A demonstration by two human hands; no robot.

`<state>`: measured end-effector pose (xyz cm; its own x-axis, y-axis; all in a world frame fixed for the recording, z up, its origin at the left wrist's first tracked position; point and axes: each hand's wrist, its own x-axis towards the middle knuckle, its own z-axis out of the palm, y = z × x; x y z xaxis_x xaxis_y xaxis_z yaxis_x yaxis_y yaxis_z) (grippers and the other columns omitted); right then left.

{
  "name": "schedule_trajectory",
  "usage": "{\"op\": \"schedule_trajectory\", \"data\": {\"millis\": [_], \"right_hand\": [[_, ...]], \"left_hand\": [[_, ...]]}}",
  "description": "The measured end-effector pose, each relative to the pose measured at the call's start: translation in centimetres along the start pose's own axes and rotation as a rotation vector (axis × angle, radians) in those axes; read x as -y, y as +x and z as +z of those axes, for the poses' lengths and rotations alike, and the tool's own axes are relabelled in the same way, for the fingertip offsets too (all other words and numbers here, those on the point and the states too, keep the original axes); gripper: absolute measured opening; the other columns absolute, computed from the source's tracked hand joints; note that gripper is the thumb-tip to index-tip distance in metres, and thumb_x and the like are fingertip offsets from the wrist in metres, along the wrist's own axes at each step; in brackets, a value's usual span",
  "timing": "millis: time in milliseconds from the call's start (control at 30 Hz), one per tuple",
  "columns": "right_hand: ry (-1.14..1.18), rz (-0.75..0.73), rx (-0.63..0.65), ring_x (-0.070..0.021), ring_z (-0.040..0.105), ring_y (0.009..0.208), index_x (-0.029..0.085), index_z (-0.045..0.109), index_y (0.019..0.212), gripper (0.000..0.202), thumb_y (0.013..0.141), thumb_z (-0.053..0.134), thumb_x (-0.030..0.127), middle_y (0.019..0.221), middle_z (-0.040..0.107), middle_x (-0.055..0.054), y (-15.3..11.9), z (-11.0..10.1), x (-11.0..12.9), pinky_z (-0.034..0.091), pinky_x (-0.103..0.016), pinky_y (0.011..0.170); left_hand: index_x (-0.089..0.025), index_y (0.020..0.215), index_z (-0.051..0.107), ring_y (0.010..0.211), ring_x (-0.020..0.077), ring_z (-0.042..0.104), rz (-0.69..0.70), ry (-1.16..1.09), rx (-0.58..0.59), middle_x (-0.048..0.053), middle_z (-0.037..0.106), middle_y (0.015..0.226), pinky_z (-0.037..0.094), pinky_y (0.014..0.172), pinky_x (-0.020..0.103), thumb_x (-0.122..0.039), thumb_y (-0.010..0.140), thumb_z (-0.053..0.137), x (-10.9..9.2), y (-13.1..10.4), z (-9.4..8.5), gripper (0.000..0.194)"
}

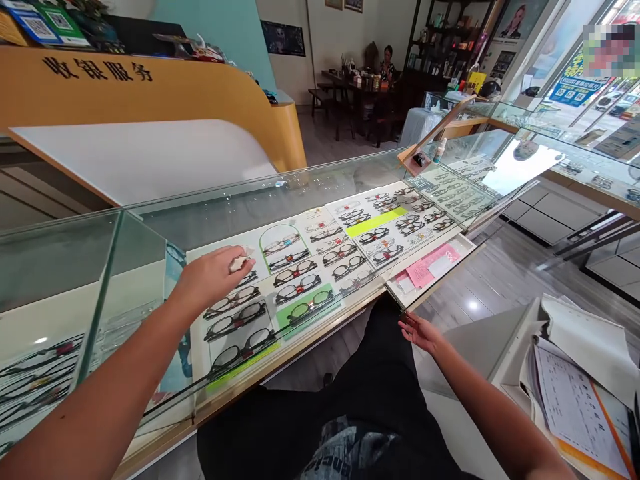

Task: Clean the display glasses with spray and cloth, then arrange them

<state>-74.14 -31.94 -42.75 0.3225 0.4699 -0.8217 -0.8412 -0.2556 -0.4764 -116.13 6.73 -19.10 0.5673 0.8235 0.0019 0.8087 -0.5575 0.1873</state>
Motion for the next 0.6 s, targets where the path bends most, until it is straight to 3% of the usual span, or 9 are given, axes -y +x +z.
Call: {"op": "schedule_trajectory", "data": {"millis": [133,367,500,600], "right_hand": [[0.089,-0.036,-0.031,-0.0159,0.08,0.077,0.023,0.069,0.101,0.012,0.101,0.078,0.016,0.091,0.078,-0.001,-2.2,-1.0,-1.8,0.063,-0.023,0.061],[0.149,-0.054,-0.125,-0.0155,0.079,0.074,0.021,0.067,0.098,0.012,0.104,0.071,0.012,0.092,0.078,-0.003,-6.2,-2.2,-3.1,0.063,-0.023,0.06],[0.097,-0.06,-0.179,-0.014,0.079,0.075,0.023,0.064,0.094,0.016,0.106,0.07,0.014,0.089,0.077,-0.001,-8.1,-2.4,-4.1,0.063,-0.02,0.064],[-0.036,0.015,-0.136,-0.0143,0.078,0.074,0.021,0.065,0.093,0.015,0.106,0.073,0.02,0.094,0.079,-0.003,-10.7,-1.4,-5.3,0.061,-0.022,0.065]], "left_hand": [[-0.022,0.119,0.075,0.107,0.0302,0.071,0.0,-0.025,0.029,0.011,0.078,0.134,0.039,0.07,0.034,-0.057,0.108,0.039,-0.2,-0.3,-0.6,0.051],[-0.024,0.121,0.071,0.112,0.0301,0.071,-0.039,0.001,0.091,0.011,0.074,0.147,0.041,0.072,0.034,-0.061,0.108,0.034,-0.5,-0.3,-0.9,0.054],[-0.024,0.124,0.068,0.115,0.0321,0.072,-0.072,0.005,0.13,0.01,0.074,0.149,0.045,0.073,0.037,-0.066,0.104,0.029,-0.6,-0.2,-1.0,0.061],[-0.025,0.121,0.067,0.118,0.0329,0.071,-0.085,0.008,0.116,0.009,0.073,0.149,0.047,0.075,0.038,-0.067,0.103,0.029,-0.6,0.0,-0.9,0.059]]}}
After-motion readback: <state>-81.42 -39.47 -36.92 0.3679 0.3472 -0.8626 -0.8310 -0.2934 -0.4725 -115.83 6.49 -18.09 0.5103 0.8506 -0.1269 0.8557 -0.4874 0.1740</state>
